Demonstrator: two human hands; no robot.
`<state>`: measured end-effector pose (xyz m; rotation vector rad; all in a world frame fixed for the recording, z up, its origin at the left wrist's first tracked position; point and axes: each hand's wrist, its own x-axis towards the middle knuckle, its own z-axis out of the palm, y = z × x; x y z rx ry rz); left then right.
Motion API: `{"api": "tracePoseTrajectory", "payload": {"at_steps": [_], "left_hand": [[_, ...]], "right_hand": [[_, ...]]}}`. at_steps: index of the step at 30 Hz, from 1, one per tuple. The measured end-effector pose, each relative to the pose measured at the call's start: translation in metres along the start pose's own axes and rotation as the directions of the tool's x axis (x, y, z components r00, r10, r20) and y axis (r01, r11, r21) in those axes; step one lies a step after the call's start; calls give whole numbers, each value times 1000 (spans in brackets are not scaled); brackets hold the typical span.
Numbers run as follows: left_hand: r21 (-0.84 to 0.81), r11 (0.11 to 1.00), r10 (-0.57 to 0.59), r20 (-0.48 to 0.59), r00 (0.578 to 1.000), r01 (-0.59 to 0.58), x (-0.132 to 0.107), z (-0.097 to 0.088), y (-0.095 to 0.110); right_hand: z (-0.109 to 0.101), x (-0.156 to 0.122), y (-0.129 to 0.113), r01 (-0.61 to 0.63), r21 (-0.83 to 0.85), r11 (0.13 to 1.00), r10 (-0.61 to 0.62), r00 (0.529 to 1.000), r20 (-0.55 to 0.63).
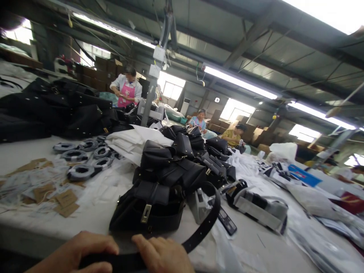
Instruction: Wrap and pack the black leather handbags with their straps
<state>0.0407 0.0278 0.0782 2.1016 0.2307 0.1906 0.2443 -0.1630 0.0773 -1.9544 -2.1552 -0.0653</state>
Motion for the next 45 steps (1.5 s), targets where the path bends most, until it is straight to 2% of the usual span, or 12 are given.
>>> {"api": "tracePoseTrajectory", "payload": {"at_steps": [4, 7, 9, 12, 17, 23, 27, 30, 33, 37, 41, 45], "left_hand": [[-84, 995, 61, 38, 997, -57, 8, 6, -1], [29, 996, 86, -196, 977, -82, 26, 5, -26], [248, 956, 232, -301, 925, -159, 44, 2, -42], [499, 794, 463, -128, 877, -347, 77, -4, -47], [479, 697, 558, 103, 823, -533, 127, -24, -13], [284, 842, 490, -49, 870, -458, 190, -61, 23], [50, 959, 282, -162, 946, -278, 251, -76, 5], [-70, 979, 170, -226, 959, -190, 273, -79, -21], [-130, 977, 126, -279, 952, -167, 255, -83, -42], [-101, 987, 69, -439, 896, -125, 182, -81, -64], [-68, 997, -14, -450, 893, -19, 109, -51, -96], [-64, 997, -72, -484, 872, 47, 74, -17, -123]], "right_hand": [[16, 14, -19, -292, 446, 846, 184, 945, 269], [13, 16, -14, -455, 601, 657, 354, 890, 288], [13, 15, -7, -468, 654, 595, 426, 873, 236], [13, 14, 2, -433, 673, 600, 449, 878, 165], [10, 13, 9, -378, 622, 686, 434, 899, 67], [-13, 29, 22, -313, 687, 656, 478, 876, -57], [-29, 65, 39, -216, 717, 663, 415, 903, -112], [-21, 92, 62, -268, 779, 566, 483, 874, -50], [0, 105, 86, -363, 809, 462, 538, 840, 69], [18, 104, 100, -415, 803, 428, 546, 827, 136], [20, 101, 96, -438, 792, 425, 527, 831, 176], [16, 107, 92, -433, 839, 329, 497, 835, 235]]}}
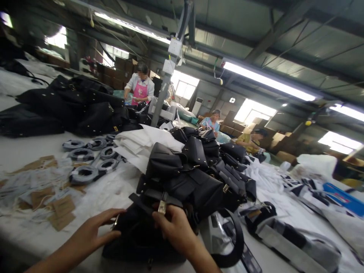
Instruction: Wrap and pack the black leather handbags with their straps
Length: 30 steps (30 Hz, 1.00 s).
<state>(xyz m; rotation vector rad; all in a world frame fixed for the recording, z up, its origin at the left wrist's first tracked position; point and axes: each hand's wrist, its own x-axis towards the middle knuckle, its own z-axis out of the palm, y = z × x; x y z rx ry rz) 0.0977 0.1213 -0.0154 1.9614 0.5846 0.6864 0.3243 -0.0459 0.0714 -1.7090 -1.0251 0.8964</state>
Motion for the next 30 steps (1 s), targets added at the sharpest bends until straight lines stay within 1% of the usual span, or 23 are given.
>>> {"api": "tracePoseTrajectory", "payload": {"at_steps": [3, 5, 6, 7, 9, 11, 14, 17, 19, 22, 26, 28, 30], "left_hand": [[-40, 998, -54, -39, 998, 53, -10, 1, -4], [-101, 992, -82, -75, 994, 75, -9, -6, 2], [-129, 989, -91, -110, 990, 76, -8, -10, 7], [-145, 987, -90, -150, 985, 68, -6, -14, 13], [-162, 987, -52, -233, 971, 14, -1, -22, 27], [-195, 979, 7, -274, 962, -62, 4, -26, 43], [-316, 939, 52, -265, 963, -138, 12, -26, 69], [-412, 896, 73, -235, 969, -167, 20, -20, 91], [-460, 873, 72, -209, 975, -163, 25, -15, 100], [-527, 838, 40, -191, 981, -137, 29, -11, 103], [-564, 816, 27, -183, 983, -128, 32, -6, 97], [-568, 815, 26, -164, 986, -116, 32, -4, 94], [-583, 806, 30, -130, 991, -101, 32, 0, 95]], "right_hand": [[-2, 4, -10, 57, 104, 993, -60, 998, 32], [-5, 5, -20, 72, 126, 989, -81, 994, 68], [-6, 5, -26, 76, 115, 990, -88, 991, 96], [-6, 5, -31, 80, 90, 993, -91, 988, 127], [-8, 4, -42, 91, 17, 996, -92, 979, 179], [-9, 3, -49, 108, -49, 993, -95, 974, 204], [-14, 3, -54, 134, -84, 987, -114, 970, 214], [-20, 4, -55, 181, -95, 979, -156, 962, 225], [-23, 4, -54, 194, -106, 975, -165, 958, 237], [-26, 4, -50, 165, -108, 980, -138, 965, 225], [-27, 4, -43, 129, -89, 988, -113, 979, 171], [-26, 5, -42, 128, -64, 990, -115, 977, 179], [-23, 8, -42, 153, -40, 987, -143, 971, 194]]}}
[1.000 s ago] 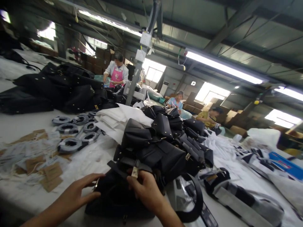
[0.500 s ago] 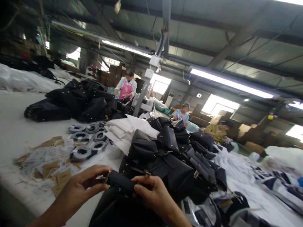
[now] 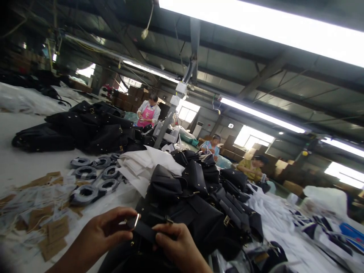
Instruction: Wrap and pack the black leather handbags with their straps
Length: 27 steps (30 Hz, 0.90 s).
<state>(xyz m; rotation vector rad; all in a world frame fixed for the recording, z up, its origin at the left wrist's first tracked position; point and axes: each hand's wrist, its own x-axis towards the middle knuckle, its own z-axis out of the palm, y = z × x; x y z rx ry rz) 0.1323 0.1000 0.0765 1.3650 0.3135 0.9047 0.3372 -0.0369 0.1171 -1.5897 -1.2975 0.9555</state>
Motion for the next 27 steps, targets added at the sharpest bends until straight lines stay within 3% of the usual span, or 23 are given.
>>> {"api": "tracePoseTrajectory", "payload": {"at_steps": [3, 5, 7, 10, 12, 16, 19, 21, 23, 27], "left_hand": [[-41, 999, -11, 110, 994, 15, 0, 10, 2], [-37, 999, -17, 148, 989, 23, 2, 18, 5], [11, 1000, -29, 111, 993, 28, 4, 25, 9], [113, 994, 8, 39, 999, -13, 9, 34, 14], [178, 983, 32, 13, 999, -34, 11, 36, 16], [336, 935, 122, -4, 993, -113, 12, 37, 16], [390, 907, 161, 27, 987, -158, 11, 41, 17], [418, 895, 149, 48, 988, -155, 11, 46, 21], [453, 880, 123, 72, 990, -143, 13, 50, 24], [430, 899, 23, 146, 989, -84, 20, 55, 27]], "right_hand": [[9, 6, -6, 56, -6, 998, -57, 998, -2], [17, 11, -14, 106, -17, 994, -107, 992, -64], [24, 13, -24, 171, -62, 983, -178, 973, -149], [29, 12, -42, 238, -263, 935, -298, 930, -215], [32, 7, -52, 265, -429, 863, -377, 905, -198], [40, -4, -67, 263, -754, 602, -519, 847, -118], [42, -7, -79, 245, -835, 493, -592, 798, -115], [35, -6, -90, 331, -790, 517, -622, 779, -81], [24, -3, -102, 409, -660, 630, -606, 790, -89], [-1, 5, -129, 374, -391, 841, -490, 834, -256]]}}
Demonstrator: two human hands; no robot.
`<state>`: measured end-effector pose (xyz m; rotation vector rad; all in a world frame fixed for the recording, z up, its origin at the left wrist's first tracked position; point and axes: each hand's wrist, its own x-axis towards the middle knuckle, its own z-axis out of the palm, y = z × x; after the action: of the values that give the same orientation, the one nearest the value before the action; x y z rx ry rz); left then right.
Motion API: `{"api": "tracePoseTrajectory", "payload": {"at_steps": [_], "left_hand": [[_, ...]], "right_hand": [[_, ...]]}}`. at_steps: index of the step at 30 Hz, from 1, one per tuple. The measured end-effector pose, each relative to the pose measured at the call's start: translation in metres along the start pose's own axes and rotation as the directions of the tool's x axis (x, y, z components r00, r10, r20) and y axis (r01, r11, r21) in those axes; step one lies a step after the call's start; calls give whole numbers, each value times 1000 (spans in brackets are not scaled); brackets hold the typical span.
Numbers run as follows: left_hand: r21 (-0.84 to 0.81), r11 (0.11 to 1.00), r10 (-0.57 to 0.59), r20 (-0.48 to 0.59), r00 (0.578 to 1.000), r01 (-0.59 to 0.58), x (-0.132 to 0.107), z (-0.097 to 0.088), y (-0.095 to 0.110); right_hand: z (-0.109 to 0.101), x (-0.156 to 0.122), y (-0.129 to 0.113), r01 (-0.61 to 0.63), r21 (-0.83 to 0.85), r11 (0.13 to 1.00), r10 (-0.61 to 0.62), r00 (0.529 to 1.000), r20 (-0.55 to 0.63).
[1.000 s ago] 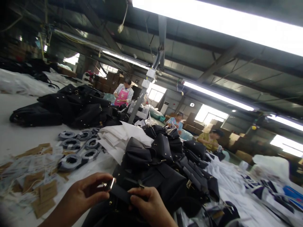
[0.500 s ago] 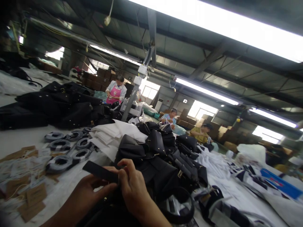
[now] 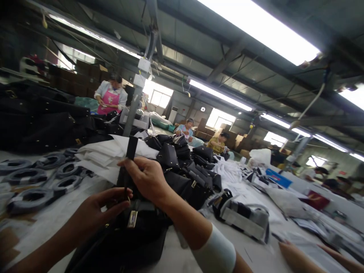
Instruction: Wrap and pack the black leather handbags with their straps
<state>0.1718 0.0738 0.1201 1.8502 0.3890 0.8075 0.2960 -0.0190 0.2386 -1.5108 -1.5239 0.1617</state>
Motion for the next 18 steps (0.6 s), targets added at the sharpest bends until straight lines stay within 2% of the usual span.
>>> {"api": "tracePoseTrajectory", "payload": {"at_steps": [3, 5, 7, 9, 11, 13, 14, 16, 18], "left_hand": [[-64, 997, -25, 64, 998, 30, 4, 0, -1], [-92, 994, -50, 60, 997, 55, 6, 0, -1], [-111, 990, -80, 34, 996, 84, 8, 0, -1], [-117, 987, -107, 6, 994, 107, 9, 0, -2], [-117, 986, -124, -16, 992, 121, 8, -1, -3], [-129, 984, -124, -29, 992, 120, 6, -2, -1], [-139, 984, -119, -30, 992, 114, 4, -2, -1], [-156, 983, -103, -20, 995, 98, 1, -3, 1], [-164, 981, -100, 5, 995, 99, -1, -3, -1]], "right_hand": [[-10, 18, -12, -24, 122, 992, 34, 996, -78], [-11, 26, -21, 0, 194, 981, 23, 993, -117], [-8, 30, -25, -7, 217, 976, 27, 996, -89], [-3, 29, -25, -82, 132, 988, 75, 996, 56], [1, 23, -18, -155, -60, 986, 164, 966, 200], [3, 13, -7, -208, -203, 957, 256, 935, 247], [2, 7, 0, -254, -202, 946, 299, 925, 234], [-3, -5, 12, -392, -46, 919, 392, 895, 210], [-11, -15, 21, -504, 189, 843, 463, 858, 220]]}}
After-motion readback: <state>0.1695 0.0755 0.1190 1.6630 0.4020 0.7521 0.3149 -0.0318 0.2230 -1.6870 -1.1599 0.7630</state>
